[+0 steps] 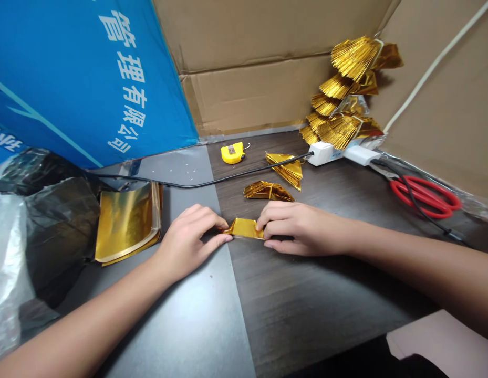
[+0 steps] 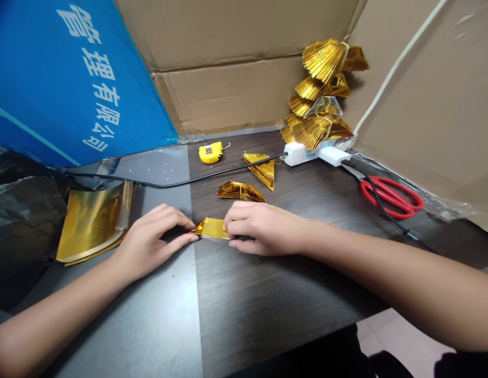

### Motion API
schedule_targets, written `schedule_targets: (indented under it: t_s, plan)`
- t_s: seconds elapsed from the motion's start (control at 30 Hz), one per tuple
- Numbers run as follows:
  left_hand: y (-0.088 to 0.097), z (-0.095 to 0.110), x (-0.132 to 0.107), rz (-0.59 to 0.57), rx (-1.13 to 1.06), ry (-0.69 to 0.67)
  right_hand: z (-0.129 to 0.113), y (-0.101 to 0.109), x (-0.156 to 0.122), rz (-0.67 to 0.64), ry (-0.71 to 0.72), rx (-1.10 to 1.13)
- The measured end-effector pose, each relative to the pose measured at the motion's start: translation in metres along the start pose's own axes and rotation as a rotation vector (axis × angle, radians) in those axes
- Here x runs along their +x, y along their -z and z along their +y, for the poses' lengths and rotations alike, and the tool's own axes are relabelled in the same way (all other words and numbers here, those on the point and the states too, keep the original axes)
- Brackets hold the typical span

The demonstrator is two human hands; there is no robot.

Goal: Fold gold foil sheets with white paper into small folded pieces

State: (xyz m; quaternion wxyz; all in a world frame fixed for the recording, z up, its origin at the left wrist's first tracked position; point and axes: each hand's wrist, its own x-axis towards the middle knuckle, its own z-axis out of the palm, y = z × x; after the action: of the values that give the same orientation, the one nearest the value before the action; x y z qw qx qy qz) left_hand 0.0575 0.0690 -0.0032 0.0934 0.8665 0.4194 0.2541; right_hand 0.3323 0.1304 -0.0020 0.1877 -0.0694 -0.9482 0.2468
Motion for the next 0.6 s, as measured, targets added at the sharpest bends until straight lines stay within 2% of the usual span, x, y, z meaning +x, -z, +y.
schedule_targets:
  t_s: [0.2, 0.6]
  plan:
    - [-0.0008, -0.0004, -0.0011, -0.02, -0.016, -0.031, 0.0001, 0.0003, 0.0007, -0.004, 0.009, -0.009]
    - [0.0014, -0.0014, 0.0004, -0.03, -0.114, 0.006, -0.0006, -0.0002, 0.0006, 0.005, -0.01, 0.009]
